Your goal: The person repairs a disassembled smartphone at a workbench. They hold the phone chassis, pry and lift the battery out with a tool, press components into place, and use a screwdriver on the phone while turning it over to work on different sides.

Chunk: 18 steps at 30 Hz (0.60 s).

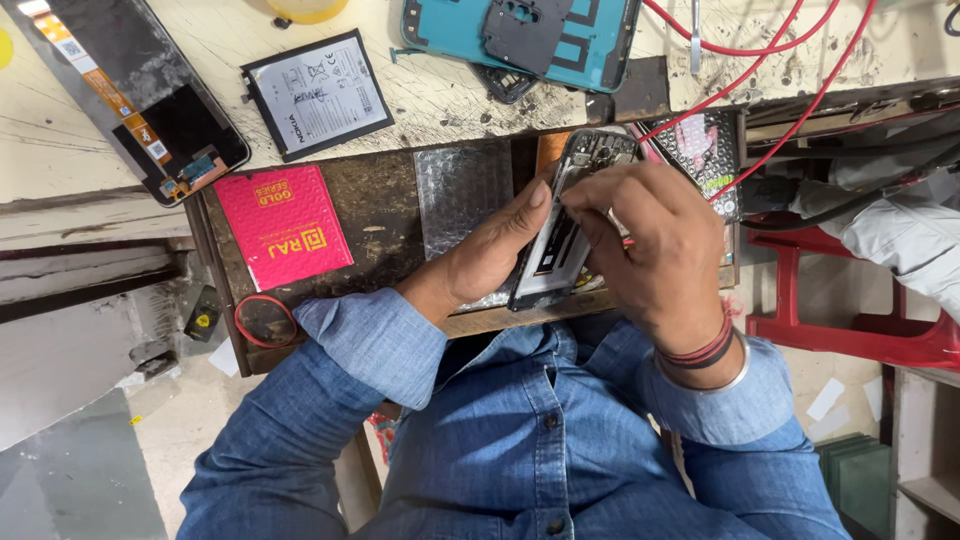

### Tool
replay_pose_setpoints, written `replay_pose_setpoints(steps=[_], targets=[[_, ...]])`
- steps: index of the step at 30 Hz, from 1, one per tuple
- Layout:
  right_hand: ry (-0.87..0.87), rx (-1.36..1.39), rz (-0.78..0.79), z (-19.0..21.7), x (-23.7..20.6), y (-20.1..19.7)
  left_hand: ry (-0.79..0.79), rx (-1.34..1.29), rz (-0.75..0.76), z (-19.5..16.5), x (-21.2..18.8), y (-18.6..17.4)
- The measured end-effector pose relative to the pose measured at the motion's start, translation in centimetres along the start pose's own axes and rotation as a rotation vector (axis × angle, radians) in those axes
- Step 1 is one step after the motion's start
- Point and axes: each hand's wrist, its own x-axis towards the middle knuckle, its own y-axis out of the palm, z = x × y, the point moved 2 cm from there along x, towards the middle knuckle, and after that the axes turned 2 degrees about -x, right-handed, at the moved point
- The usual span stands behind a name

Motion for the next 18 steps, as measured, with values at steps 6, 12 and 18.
replay_pose_setpoints(steps=[6,12,18], targets=[[-0.031,0.009,-0.145,-0.3,-2.3,1.4,0.096,-0.086,0.000,0.4,-0.4,-0.2],[0.002,0.005,-0.180,-0.6,-3.8,2.2,0.074,-0.169,0.026,1.3,-1.0,-0.1],[0.003,0.004,-0.166,-0.5,-3.6,2.2,0.057,-0.136,0.038,1.2,-1.1,-0.2]])
